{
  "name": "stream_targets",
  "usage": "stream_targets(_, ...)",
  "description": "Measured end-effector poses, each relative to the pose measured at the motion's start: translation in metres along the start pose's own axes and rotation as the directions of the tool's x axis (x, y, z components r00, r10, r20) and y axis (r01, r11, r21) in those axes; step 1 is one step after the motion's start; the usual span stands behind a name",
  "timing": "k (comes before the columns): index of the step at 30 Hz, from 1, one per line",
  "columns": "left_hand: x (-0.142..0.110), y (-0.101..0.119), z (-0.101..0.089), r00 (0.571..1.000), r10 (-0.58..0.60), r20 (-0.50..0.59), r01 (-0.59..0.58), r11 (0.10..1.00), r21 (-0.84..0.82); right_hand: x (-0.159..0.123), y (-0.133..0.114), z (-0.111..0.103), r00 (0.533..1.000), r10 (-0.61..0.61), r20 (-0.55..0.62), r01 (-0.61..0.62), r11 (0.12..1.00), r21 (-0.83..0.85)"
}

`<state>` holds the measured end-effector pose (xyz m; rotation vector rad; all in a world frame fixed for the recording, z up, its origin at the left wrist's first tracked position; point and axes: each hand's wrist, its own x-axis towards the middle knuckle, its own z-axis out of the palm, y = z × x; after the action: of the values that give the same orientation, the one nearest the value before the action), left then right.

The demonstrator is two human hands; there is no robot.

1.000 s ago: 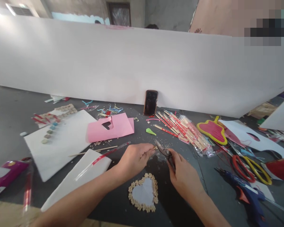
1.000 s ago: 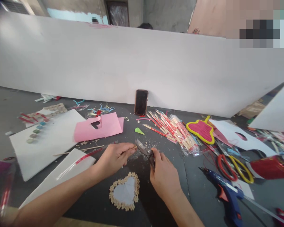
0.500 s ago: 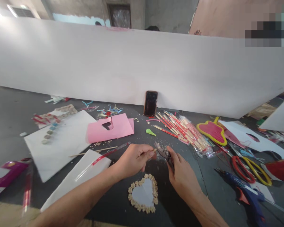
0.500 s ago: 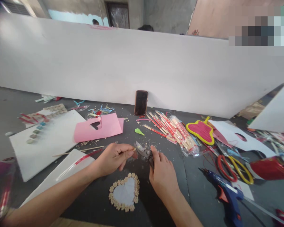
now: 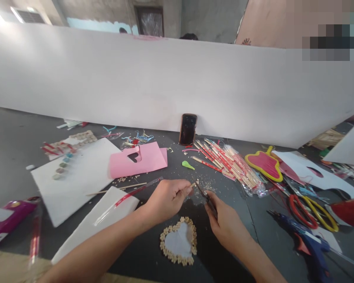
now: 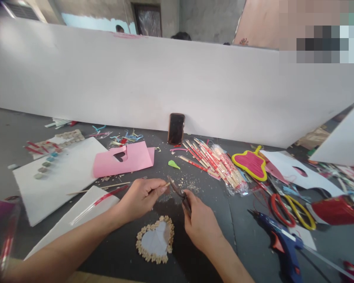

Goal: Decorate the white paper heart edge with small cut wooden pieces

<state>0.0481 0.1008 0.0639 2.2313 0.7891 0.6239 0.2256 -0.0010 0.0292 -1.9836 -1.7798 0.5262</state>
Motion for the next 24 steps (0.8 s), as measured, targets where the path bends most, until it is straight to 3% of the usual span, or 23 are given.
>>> stream_targets(4, 0.001, 0.002, 0.002, 0.999, -0.035, -0.024, 0.034, 0.998, -0.049, 0.002, -0.001, -0.001, 0.997, 0.007, -0.080, -0.017, 0.991, -0.130)
stream_targets(9, -0.001, 0.001, 0.004, 0.997, -0.063, 0.052, 0.070, 0.988, -0.135, 0.002, -0.001, -0.002, 0.994, 0.064, -0.087, -0.089, 0.944, -0.317)
stream_targets(13, 0.000, -0.001, 0.000, 0.976, -0.131, 0.175, 0.172, 0.954, -0.246, 0.002, 0.000, 0.000, 0.996, 0.045, -0.077, -0.068, 0.942, -0.329)
stream_targets(18, 0.002, -0.003, -0.007, 0.905, -0.148, 0.399, 0.341, 0.814, -0.470, 0.001, 0.000, 0.001, 0.997, -0.002, -0.082, -0.025, 0.946, -0.324)
stream_targets(24, 0.002, 0.000, -0.010, 0.907, -0.143, 0.396, 0.340, 0.804, -0.488, 0.002, -0.001, 0.001, 0.998, -0.004, -0.062, -0.017, 0.943, -0.333)
